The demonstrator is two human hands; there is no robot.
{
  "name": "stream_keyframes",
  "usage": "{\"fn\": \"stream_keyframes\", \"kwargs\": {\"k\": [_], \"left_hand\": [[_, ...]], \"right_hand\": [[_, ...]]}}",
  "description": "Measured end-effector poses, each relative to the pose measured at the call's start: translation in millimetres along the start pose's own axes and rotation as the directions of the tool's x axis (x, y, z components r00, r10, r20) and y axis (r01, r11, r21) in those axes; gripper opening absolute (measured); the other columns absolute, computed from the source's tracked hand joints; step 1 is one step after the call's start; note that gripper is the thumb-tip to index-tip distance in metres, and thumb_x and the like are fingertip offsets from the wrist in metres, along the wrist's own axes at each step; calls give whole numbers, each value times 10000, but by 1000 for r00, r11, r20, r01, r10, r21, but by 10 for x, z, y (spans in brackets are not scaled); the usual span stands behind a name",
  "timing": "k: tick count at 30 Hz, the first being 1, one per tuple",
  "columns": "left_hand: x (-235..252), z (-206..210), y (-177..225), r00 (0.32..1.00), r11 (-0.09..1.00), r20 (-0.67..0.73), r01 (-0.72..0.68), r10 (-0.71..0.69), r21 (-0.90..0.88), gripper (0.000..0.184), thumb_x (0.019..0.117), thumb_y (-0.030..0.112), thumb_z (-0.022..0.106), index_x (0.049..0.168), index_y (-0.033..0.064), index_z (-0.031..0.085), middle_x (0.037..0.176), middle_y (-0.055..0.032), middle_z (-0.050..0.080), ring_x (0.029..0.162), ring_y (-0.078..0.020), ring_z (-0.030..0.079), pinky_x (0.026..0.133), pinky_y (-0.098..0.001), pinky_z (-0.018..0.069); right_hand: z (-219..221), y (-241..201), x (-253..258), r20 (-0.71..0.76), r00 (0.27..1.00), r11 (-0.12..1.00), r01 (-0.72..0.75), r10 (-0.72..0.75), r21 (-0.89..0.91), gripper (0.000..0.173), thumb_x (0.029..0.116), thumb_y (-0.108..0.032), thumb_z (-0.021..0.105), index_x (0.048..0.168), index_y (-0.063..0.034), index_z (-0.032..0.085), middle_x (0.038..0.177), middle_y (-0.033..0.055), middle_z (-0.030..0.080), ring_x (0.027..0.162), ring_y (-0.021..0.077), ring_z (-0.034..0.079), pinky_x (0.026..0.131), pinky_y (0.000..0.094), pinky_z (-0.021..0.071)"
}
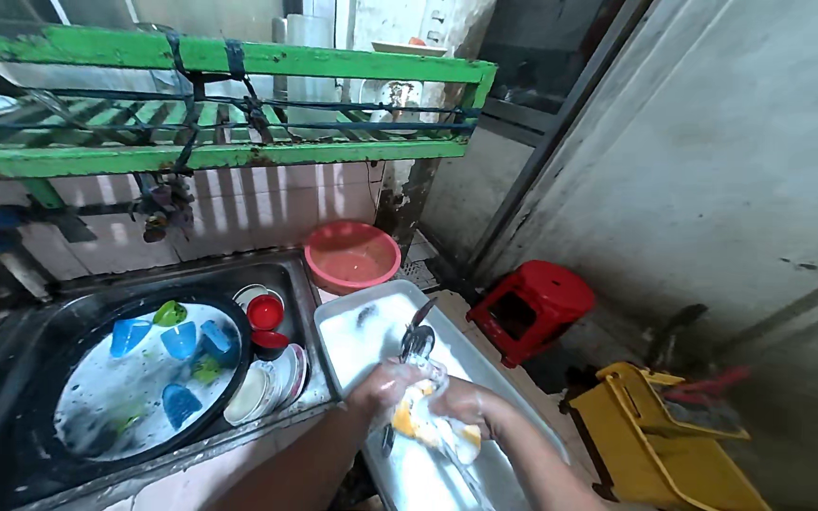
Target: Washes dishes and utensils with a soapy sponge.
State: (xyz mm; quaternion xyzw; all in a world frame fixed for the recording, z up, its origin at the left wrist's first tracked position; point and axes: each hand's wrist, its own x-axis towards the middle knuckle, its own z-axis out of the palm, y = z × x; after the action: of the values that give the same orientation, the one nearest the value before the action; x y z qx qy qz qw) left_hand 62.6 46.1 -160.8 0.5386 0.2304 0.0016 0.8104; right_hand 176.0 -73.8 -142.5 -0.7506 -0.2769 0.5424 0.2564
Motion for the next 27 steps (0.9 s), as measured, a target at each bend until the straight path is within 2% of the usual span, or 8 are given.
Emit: {"fn": "stream_keyframes", "kwargs": {"k": [5,9,11,14,17,20,23,27], "left_hand": [[52,-27,14,996,998,-88,-22,16,-61,276,1061,141,544,1286,-17,570,1182,-101,652,1049,-140,629,930,-311,525],[71,-10,48,966,958,-254,-119,51,-262,259,1063,68,506,1273,-66,580,1250,-163,648,1120,-209,644,957,-359,541],[92,-13,53,961,957,-278,-70,-11,-281,268,1100,98,426,1243,-70,579,1158,-185,672,1006,-245,694,853,-379,581],[50,16,49,984,986,-83,151,-157,-72,350,1136,182,332,1286,-25,572,1060,-145,695,900,-238,709,784,-391,588],[37,64,18,959,959,82,265,-273,100,255,1106,154,422,1296,25,532,932,-77,688,770,-184,703,694,-348,599],[27,72,53,957,949,7,285,-288,133,249,1067,73,507,1307,25,463,847,-53,657,648,-136,671,608,-286,586],[40,64,17,977,977,-93,199,-192,71,241,1038,44,546,1265,14,470,803,-46,635,580,-95,615,536,-231,530],[36,70,-50,985,993,-147,98,-88,65,215,1000,10,552,1209,-10,508,742,-44,593,528,-99,567,490,-230,488]], "right_hand": [[76,23,12,39,991,967,-116,128,-229,442,981,-88,624,1397,4,507,1226,189,632,1079,244,639,972,454,509],[-120,99,-70,-300,949,995,-93,95,20,388,1004,-84,610,1351,63,517,1194,214,630,1052,255,640,944,436,526],[-200,45,-99,-528,844,982,10,93,189,426,1009,-76,607,1386,85,489,1239,251,615,1093,283,629,977,445,507],[-222,-17,-12,-711,700,932,210,67,295,386,984,-65,650,1327,77,540,1154,226,646,1003,255,652,907,422,535],[-175,-16,108,-802,597,889,347,37,299,337,956,-60,690,1251,79,605,1068,196,677,928,227,661,859,405,548],[-148,30,145,-847,528,844,426,60,326,320,948,-48,697,1220,96,609,1036,192,681,891,211,662,830,393,555],[-75,42,117,-827,558,783,480,74,395,317,985,-19,626,1273,96,559,1057,188,661,883,190,660,805,360,566],[158,-31,87,-689,722,850,319,68,419,322,1012,-111,614,1274,71,569,1064,186,670,916,212,670,837,392,562]]}}
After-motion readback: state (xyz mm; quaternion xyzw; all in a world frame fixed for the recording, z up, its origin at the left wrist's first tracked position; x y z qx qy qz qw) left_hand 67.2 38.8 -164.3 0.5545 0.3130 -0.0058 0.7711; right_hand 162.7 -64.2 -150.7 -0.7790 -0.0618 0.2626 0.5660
